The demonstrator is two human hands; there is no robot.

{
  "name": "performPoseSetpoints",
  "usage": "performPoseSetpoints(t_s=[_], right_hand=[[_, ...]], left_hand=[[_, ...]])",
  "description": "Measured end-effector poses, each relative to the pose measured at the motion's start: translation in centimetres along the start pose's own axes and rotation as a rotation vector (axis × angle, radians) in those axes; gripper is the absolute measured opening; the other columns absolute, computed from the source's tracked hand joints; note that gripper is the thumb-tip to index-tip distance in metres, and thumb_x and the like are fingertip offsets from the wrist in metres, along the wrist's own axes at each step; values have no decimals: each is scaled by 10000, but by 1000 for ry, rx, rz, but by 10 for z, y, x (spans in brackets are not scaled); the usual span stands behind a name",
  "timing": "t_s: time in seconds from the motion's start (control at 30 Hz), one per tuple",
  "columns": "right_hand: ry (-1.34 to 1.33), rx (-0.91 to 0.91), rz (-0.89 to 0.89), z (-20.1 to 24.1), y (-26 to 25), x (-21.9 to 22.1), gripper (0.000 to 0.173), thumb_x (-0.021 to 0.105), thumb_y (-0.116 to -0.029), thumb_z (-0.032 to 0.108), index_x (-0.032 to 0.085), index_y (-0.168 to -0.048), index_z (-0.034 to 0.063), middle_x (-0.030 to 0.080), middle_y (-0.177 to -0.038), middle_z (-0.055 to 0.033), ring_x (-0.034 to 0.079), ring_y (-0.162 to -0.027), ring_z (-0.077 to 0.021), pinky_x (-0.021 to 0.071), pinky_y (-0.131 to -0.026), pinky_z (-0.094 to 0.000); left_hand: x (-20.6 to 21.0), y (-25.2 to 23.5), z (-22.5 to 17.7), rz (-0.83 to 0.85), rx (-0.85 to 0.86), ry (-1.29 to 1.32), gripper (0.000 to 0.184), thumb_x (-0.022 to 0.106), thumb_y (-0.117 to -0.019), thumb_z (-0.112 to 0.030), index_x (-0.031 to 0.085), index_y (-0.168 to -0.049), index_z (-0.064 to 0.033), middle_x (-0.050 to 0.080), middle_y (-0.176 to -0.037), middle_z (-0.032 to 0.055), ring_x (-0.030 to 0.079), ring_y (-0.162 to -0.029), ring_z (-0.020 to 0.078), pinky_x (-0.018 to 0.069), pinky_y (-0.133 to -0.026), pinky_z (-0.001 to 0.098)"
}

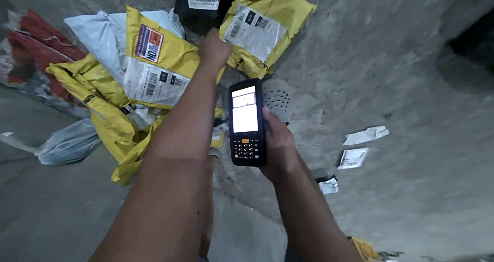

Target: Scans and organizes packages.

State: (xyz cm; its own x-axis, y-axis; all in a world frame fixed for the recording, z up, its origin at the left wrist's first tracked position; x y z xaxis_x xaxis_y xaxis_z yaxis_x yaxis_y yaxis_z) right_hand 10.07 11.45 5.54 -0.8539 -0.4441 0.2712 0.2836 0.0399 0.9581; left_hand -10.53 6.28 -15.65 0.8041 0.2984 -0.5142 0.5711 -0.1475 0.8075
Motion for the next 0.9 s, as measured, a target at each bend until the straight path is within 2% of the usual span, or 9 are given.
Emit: performPoseSetpoints(t_s=[0.07,0.17,0.27,0.37,0.43,0.53,0.63,0.73,0.9], right_hand=[[-20,-12,39,1,0,1,608,216,-1093,510,558,-1353,80,695,-1119,-213,716,-972,-311,615,-825,-470],[-55,-20,110,1,1,5,622,194,-1084,502,550,-1359,72,688,-1141,-233,712,-996,-332,610,-847,-476],[-141,31,162,-3,4,8,622,193,-1085,519,531,-1386,94,674,-1188,-248,707,-1030,-362,610,-855,-489],[-252,52,282,-3,4,14,636,178,-1074,549,523,-1393,120,663,-1208,-258,704,-1033,-370,606,-864,-490],[-299,60,344,-4,5,16,628,195,-1067,557,529,-1391,136,658,-1213,-253,700,-1039,-365,601,-869,-488],[-322,60,373,-2,7,17,650,184,-1061,573,533,-1383,130,652,-1227,-256,694,-1051,-364,594,-883,-487],[-356,54,388,-1,8,16,673,156,-1052,590,535,-1379,139,649,-1234,-240,697,-1025,-343,598,-858,-465],[-379,28,401,1,7,16,677,150,-1049,597,540,-1376,150,646,-1247,-226,697,-1019,-328,597,-854,-457],[-398,30,390,3,7,15,683,138,-1054,593,533,-1387,147,636,-1263,-244,694,-1025,-347,595,-861,-472]], left_hand=[[-9,1,-5,8,30,250,344,623,-927,-204,650,-1232,-47,673,-1175,170,659,-1095,279,554,-932,528],[-27,9,-24,18,119,461,212,520,-945,-96,635,-1111,-30,658,-1076,136,664,-983,217,584,-835,460],[-33,21,-40,50,143,697,300,439,-984,-41,600,-1237,-44,676,-1116,107,682,-1013,185,602,-847,420],[-38,20,-49,119,123,968,345,361,-1045,-70,582,-1309,-39,687,-1157,122,685,-1079,219,601,-910,457],[-41,16,-51,175,108,1073,358,330,-1078,-112,570,-1330,-25,693,-1153,142,690,-1079,247,599,-918,477],[-42,9,-49,264,98,1059,411,293,-1078,-128,514,-1412,-36,686,-1208,148,686,-1113,258,592,-937,485],[-45,7,-48,274,107,1029,413,279,-1081,-129,511,-1409,-34,691,-1190,137,691,-1094,242,597,-927,466],[-46,4,-45,266,69,1052,387,299,-1104,-201,573,-1325,-42,700,-1160,139,693,-1086,258,597,-921,492],[-49,5,-45,243,95,1047,341,354,-1090,-179,620,-1230,-18,716,-1090,142,709,-1026,257,608,-886,481]])
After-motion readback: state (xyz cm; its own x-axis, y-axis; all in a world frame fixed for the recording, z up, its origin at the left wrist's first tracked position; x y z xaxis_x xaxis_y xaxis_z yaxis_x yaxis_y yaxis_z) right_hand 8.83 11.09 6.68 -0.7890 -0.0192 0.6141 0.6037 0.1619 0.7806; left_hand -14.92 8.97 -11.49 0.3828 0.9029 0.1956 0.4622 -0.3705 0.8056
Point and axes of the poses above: each hand's wrist, its own y-axis away from the middle knuckle, its own x-axis out of the palm, z = x × y, the point moved 7 cm from there along -y, towards the middle knuckle
